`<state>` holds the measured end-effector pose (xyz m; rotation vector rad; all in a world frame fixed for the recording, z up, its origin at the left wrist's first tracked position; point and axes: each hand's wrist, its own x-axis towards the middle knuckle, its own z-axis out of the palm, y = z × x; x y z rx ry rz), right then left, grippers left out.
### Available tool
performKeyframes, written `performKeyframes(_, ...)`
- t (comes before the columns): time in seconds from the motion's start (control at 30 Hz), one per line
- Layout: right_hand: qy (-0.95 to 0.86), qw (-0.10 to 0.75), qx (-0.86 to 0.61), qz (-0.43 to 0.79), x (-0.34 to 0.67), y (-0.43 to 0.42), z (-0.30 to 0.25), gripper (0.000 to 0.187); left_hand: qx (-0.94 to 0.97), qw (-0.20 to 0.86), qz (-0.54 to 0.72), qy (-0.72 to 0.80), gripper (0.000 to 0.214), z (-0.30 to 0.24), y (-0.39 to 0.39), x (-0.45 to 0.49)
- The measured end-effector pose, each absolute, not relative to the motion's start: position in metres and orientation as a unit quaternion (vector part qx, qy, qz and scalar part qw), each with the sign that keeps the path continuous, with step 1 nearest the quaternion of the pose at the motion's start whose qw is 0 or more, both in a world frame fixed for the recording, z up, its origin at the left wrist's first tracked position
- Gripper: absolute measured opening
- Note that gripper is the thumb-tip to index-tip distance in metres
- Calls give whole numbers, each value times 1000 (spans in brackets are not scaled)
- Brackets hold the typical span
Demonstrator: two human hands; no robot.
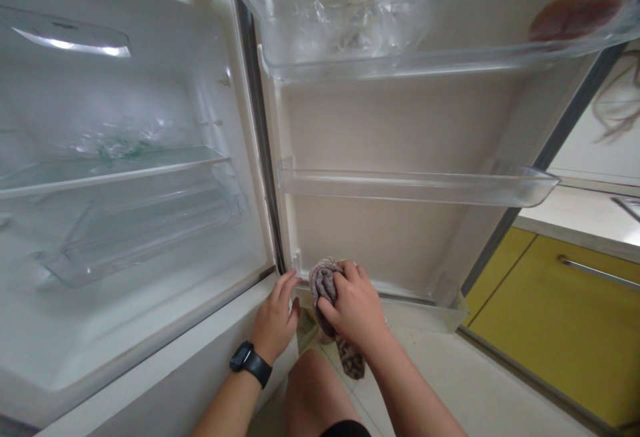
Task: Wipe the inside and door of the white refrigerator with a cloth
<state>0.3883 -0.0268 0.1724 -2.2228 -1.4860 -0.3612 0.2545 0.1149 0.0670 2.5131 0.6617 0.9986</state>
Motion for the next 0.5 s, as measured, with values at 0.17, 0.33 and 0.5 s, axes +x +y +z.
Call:
performKeyframes(0.17,-538,230,-800,-133,393,-35,167,13,893,177,340,234,45,67,115,253)
performKeyframes(0.33,-526,210,-813,-135,397,-49,168,15,892,188,336,235,46,68,113,251)
performKeyframes(0.5,-494,146,-843,-152,417,-77,174,18,898,187,323,234,50,70,113,249)
